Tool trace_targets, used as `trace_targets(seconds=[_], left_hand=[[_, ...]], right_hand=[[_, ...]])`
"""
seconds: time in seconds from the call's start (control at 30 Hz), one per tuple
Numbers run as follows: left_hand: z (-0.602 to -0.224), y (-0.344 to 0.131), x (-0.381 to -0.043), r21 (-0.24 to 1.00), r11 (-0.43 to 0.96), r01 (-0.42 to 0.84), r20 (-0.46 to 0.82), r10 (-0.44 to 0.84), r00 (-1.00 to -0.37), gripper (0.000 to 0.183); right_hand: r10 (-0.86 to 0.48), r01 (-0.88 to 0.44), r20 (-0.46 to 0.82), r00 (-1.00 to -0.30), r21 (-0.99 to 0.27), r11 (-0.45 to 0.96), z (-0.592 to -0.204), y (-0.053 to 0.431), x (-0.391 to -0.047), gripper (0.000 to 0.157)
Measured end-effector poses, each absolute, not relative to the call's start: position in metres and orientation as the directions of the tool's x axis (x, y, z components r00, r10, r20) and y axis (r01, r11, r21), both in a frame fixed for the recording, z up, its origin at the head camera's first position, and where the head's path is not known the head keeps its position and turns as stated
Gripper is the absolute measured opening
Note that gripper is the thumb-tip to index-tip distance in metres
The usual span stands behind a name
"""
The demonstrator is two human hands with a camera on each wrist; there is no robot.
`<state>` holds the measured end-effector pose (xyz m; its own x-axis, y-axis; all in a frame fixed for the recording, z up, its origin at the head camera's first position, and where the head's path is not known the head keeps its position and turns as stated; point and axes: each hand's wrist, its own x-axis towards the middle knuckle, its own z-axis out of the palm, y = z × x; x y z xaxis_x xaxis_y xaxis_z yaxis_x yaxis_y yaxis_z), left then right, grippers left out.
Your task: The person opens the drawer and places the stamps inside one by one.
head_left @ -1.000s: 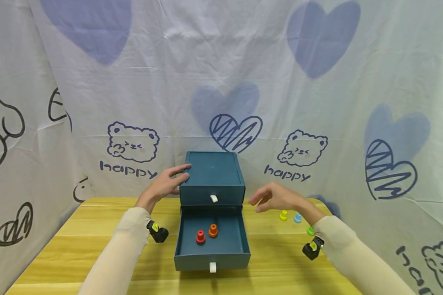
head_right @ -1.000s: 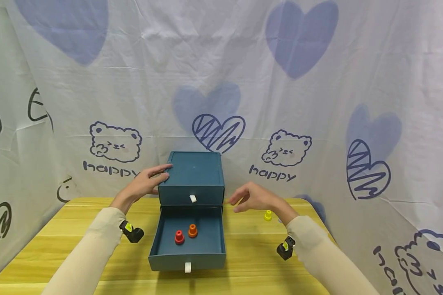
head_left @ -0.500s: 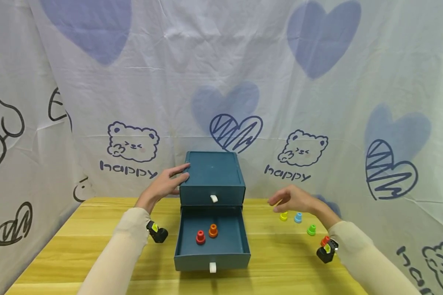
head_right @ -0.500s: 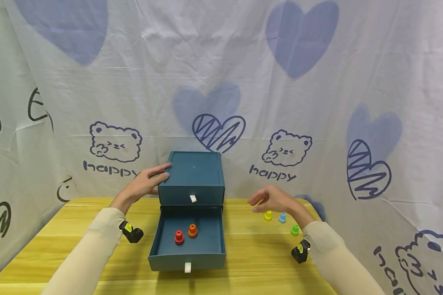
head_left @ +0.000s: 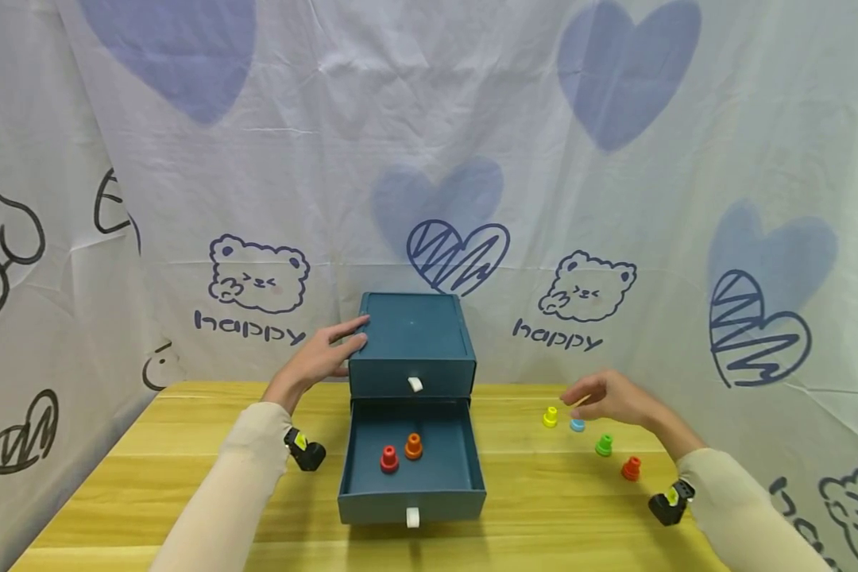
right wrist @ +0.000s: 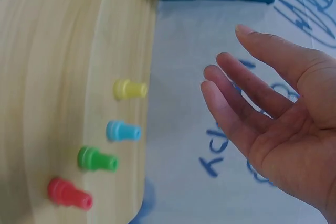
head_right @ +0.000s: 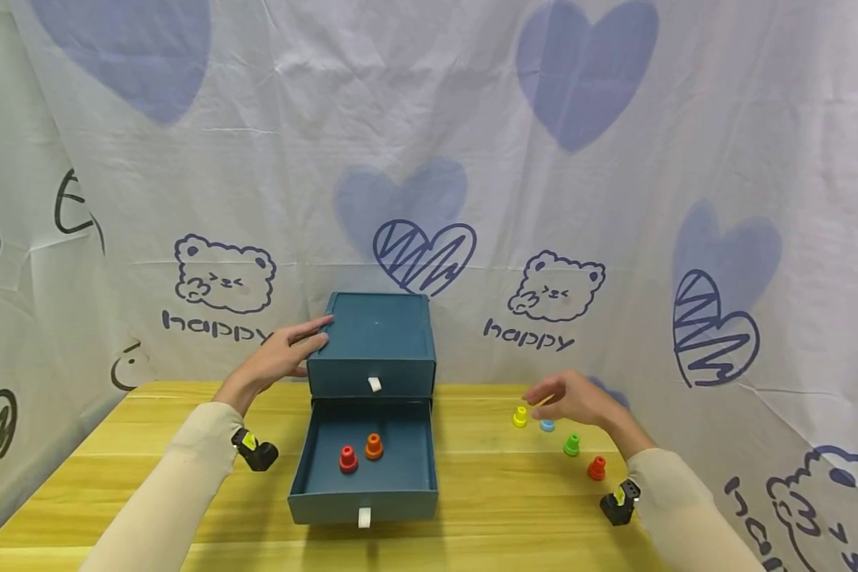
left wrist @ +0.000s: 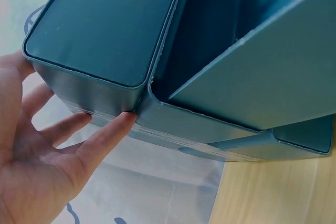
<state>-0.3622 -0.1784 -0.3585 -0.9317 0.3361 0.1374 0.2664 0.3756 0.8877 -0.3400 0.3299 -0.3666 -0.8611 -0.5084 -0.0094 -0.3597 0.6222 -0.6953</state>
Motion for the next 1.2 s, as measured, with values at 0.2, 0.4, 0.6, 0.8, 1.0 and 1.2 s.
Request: trace_targets(seconds=[0.2,0.4,0.6,0.8,1.0,1.2], left_hand=[[-0.358,-0.178,-0.362,0.889,0.373,0.265,0.137,0.337,-0.931,0.06],[-0.358,-0.178,-0.362,0.888,0.375,0.268,0.141,0.333,-0.932,0.06],[-0.358,-0.177,-0.362,0.887,0.379,0.265,0.136,0.334,-0.933,0.06],[-0.358,-0.178,-0.362,0.886,0.38,0.264,0.136,0.331,-0.934,0.06],[-0.358,-0.178,-0.362,0.889,0.379,0.258,0.129,0.333,-0.934,0.06],[-0.357,-0.178,-0.361,0.891,0.377,0.251,0.122,0.334,-0.935,0.06]], right_hand=[[-0.472,-0.329,-0.011,-0.882,-0.702,0.632,-0.376,0.356,-0.331,0.03],[-0.437,-0.316,-0.011,-0.899,-0.674,0.667,-0.39,0.378,-0.323,0.031],[-0.422,-0.334,0.019,-0.906,-0.644,0.688,-0.401,0.395,-0.318,0.03],[-0.389,-0.301,-0.001,-0.921,-0.632,0.714,-0.408,0.409,-0.315,0.032],[-0.359,-0.273,-0.011,-0.933,-0.627,0.729,-0.417,0.42,-0.315,0.032],[-0.287,-0.198,-0.044,-0.957,-0.626,0.754,-0.428,0.427,-0.316,0.034]])
